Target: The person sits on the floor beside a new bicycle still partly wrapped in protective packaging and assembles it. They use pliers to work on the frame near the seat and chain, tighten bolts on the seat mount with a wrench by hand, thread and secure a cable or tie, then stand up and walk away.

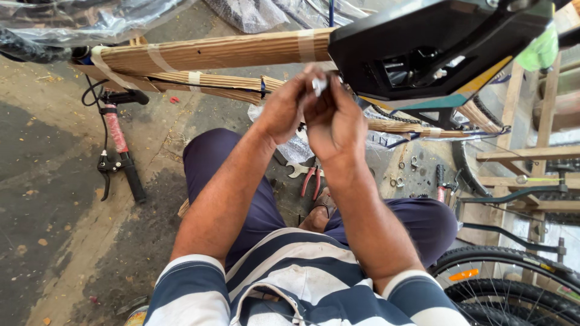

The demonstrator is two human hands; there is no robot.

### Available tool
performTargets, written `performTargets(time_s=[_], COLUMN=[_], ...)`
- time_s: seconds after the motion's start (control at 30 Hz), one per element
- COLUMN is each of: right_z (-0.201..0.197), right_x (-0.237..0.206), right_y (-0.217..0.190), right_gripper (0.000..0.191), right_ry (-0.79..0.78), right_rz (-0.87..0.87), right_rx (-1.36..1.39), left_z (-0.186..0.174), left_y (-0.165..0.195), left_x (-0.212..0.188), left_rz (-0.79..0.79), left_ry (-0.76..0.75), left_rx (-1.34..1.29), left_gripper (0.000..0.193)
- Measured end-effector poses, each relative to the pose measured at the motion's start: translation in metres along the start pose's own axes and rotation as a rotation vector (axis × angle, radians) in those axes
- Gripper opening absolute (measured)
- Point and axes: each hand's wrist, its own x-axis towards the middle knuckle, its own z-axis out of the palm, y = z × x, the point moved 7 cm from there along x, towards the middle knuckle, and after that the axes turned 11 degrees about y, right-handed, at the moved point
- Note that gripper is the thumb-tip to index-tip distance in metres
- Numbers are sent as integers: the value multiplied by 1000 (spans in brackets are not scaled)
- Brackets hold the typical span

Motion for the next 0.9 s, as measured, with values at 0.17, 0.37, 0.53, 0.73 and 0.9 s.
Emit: performTargets(time_s=[0.17, 0.37, 0.53, 0.73, 0.9], right_z=[0, -22, -44, -53, -48], right_x=[15, -2, 2, 11, 6], right_y=[6, -1, -3, -5, -14], right_gripper=[16, 21, 21, 21, 19], right_ry=[122, 135, 167, 73, 57], right_rz=[-90, -73, -101, -53, -85], right_rx=[26, -39, -114, -130, -149], left_z=[13, 27, 35, 44, 36], left_y=[6, 14, 20, 21, 13], left_x=[-4, -15, -23, -36, -32], left_rz=[-67, -54, 2, 67, 102], left_ry=[-140, -317, -269, -271, -199], left_rx=[-157, 76, 211, 344, 303], left_gripper=[36, 66, 77, 83, 79])
